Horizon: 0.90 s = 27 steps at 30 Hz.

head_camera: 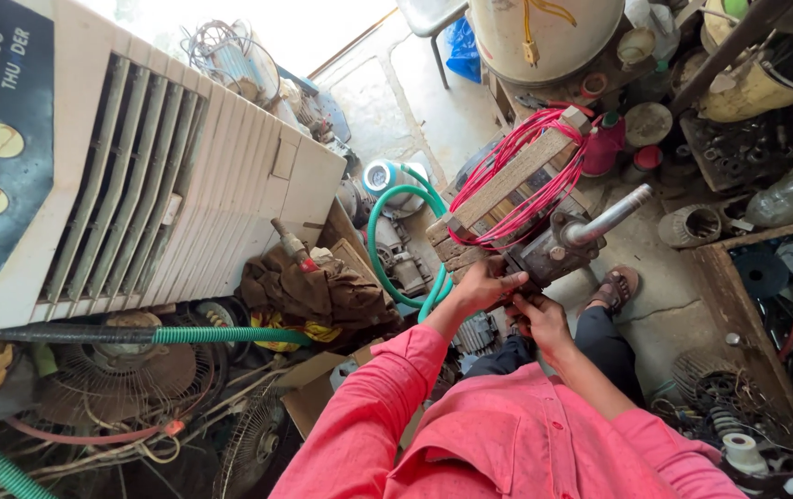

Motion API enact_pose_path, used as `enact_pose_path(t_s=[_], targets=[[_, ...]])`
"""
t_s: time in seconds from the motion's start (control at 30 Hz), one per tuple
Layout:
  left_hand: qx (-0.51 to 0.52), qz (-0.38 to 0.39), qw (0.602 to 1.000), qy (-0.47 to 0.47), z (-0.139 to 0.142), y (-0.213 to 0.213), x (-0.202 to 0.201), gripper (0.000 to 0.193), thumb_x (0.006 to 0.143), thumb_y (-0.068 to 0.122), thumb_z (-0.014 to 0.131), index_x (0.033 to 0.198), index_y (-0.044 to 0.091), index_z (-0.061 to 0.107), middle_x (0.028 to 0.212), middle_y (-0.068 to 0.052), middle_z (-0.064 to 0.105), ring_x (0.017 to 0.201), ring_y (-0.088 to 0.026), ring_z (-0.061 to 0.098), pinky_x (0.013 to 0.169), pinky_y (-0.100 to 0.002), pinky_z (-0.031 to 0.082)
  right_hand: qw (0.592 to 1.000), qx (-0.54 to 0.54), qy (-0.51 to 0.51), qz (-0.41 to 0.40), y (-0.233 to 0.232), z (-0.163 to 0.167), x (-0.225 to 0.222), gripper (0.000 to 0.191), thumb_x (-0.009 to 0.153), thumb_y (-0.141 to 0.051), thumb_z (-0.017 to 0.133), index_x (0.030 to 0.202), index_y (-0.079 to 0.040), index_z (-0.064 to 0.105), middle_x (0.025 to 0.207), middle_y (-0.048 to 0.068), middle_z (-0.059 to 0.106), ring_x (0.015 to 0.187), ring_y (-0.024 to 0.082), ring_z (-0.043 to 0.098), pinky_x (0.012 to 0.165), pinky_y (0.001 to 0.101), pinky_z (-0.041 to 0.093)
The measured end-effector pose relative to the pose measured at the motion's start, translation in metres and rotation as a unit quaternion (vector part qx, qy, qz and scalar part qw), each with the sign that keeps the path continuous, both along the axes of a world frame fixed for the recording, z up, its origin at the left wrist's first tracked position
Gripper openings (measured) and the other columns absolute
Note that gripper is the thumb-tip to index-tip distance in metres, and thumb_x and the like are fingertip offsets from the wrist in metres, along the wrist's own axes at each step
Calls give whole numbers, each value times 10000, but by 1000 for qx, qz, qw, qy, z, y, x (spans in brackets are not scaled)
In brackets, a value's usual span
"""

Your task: The person works on a pump-like machine clamped in a vise, unscrewing and removing a round flange valve part from it. They use pliers on the part, fit a rubber gasket onto the flange, and thread the part back onto the machine by hand.

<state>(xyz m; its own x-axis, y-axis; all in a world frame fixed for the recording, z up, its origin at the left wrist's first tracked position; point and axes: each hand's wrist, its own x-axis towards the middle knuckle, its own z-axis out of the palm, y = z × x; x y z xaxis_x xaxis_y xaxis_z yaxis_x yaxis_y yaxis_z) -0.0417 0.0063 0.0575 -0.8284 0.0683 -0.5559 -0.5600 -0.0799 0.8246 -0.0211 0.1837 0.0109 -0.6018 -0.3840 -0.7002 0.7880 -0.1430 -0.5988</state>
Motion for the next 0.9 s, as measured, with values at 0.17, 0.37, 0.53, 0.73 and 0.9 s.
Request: enact_pose_path(t_s=[0.17, 0.37, 0.53, 0.73, 0.9], targets=[[50, 5, 999, -4, -4, 2, 2, 368, 953, 256, 777, 1129, -47, 666, 884, -44, 666, 726, -127, 573, 642, -291, 468, 999, 46, 11, 0, -2, -1, -1, 338, 938, -295, 822, 834, -23, 651, 687, 26, 578, 492, 84, 418, 457, 257, 280], [-3, 3, 1000, 7, -2, 1, 0, 391, 912, 286, 786, 1113, -29, 670, 924, -38, 694, 801, -111, 608, 676, -294, 521, 999, -21, 15, 22, -1, 6, -2, 261, 923, -328, 695, 924, -68, 727, 764, -2, 711, 535, 56, 512, 475, 231, 348], [-40, -3, 999, 11, -1, 5, 0, 413, 892, 288, 817, 1109, -39, 689, 927, -51, 698, 812, -118, 612, 678, -311, 532, 998, 32, 29, 35, 2, 4, 1, 278, 999, -286, 722, 959, -11, 710, 744, 50, 636, 518, 89, 439, 466, 259, 300], [48, 16, 997, 52, -4, 8, 5, 346, 936, 236, 780, 1134, -29, 680, 972, -28, 697, 840, -108, 602, 698, -297, 532, 999, 31, 33, 23, 7, 2, 6, 273, 981, -279, 732, 901, -20, 708, 751, 31, 665, 538, 76, 475, 477, 249, 332], [45, 21, 999, 21, -4, 9, 6, 316, 927, 209, 774, 1113, -23, 665, 900, -28, 678, 770, -112, 599, 640, -298, 517, 999, -5, 35, 22, 10, 5, 6, 267, 994, -307, 684, 920, -55, 730, 775, 20, 696, 548, 65, 486, 498, 228, 345]])
